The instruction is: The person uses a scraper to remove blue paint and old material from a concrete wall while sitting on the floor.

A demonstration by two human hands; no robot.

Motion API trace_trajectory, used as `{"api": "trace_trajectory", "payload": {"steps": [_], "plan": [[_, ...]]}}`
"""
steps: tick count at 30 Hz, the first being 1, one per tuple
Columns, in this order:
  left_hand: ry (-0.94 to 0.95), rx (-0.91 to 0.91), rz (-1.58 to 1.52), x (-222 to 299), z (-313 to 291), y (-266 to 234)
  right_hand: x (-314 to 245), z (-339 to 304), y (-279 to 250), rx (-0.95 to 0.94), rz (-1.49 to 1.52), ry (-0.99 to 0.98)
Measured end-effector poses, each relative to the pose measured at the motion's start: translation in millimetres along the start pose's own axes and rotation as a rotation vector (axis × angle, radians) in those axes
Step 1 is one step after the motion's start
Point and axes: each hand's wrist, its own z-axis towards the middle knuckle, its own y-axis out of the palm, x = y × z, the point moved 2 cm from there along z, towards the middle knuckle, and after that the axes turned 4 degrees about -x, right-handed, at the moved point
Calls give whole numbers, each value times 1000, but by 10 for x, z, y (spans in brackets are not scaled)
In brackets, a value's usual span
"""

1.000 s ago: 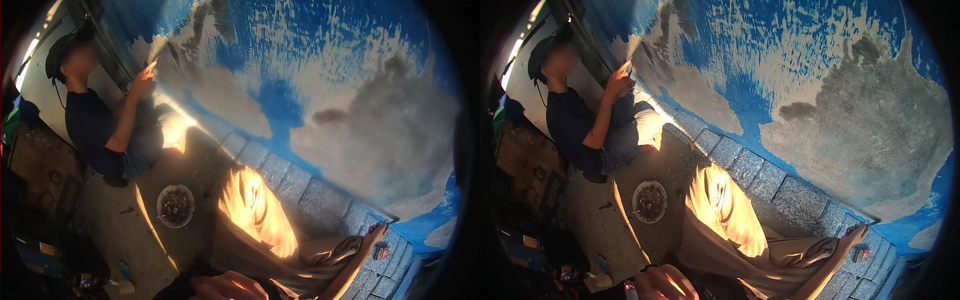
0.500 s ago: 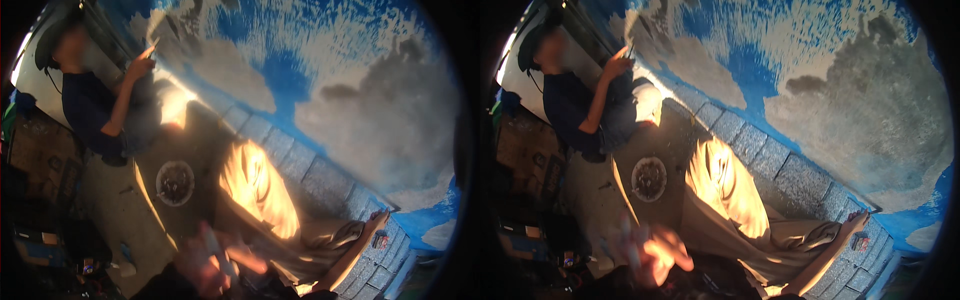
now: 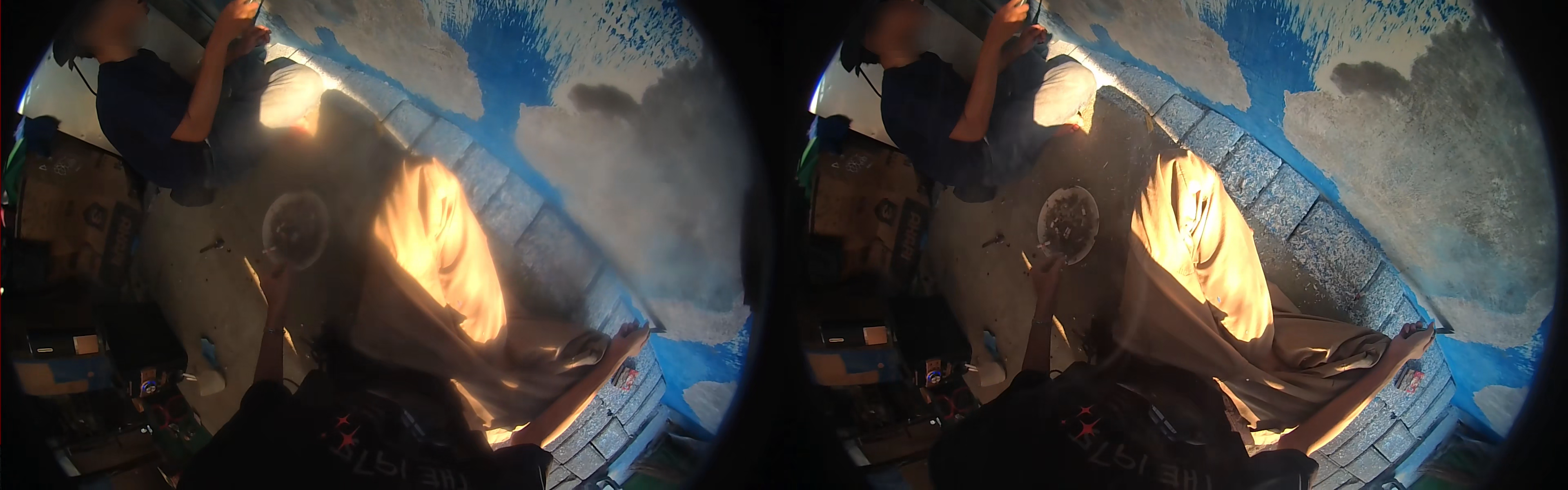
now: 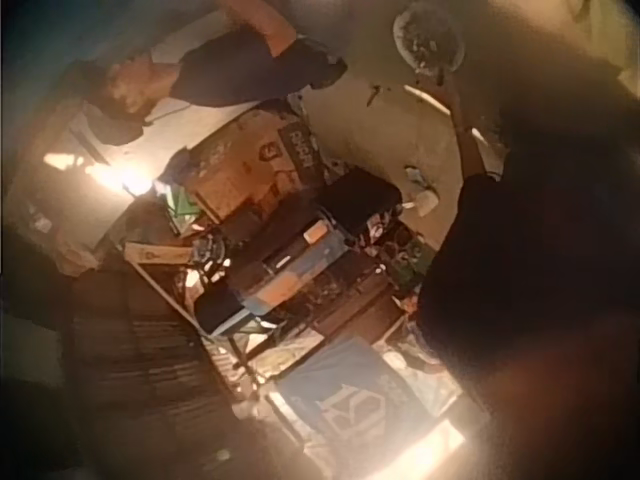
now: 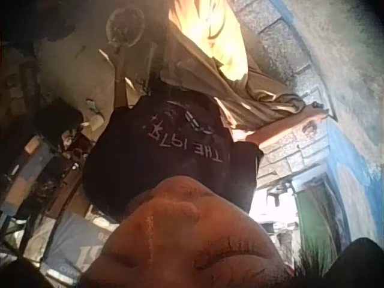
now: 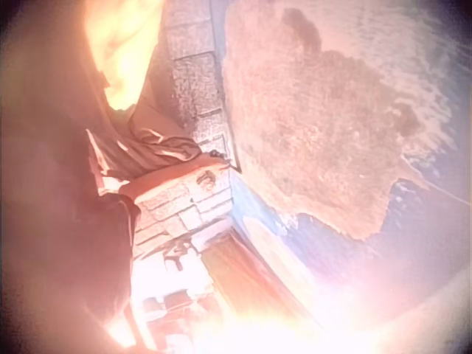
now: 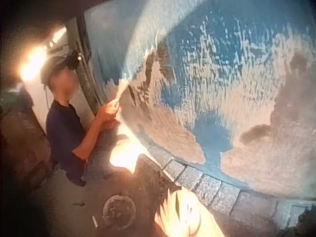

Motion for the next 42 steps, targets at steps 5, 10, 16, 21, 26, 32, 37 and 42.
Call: {"api": "trace_trajectory", "payload": {"steps": [5, 10, 16, 21, 26, 32, 37, 42], "plan": [[21, -124, 49, 85, -32, 82, -36, -113, 55, 61, -77, -30], [180, -106, 116, -472, 186, 76, 146, 148, -103, -103, -143, -200], [28, -102, 248, -271, 113, 144, 82, 262, -239, -110, -228, -291], [45, -75, 199, -133, 127, 27, 128, -163, 107, -58, -107, -116], [81, 57, 342, 137, 184, 149, -24, 84, -157, 24, -13, -95], [63, 147, 321, 360, 322, -290, 120, -178, 182, 164, 29, 55], [665, 100, -78, 1977, 253, 135, -3, -243, 145, 166, 32, -114], [340, -1080, -1401, 3425, -11, 842, -1, -244, 138, 206, -61, -345]]}}
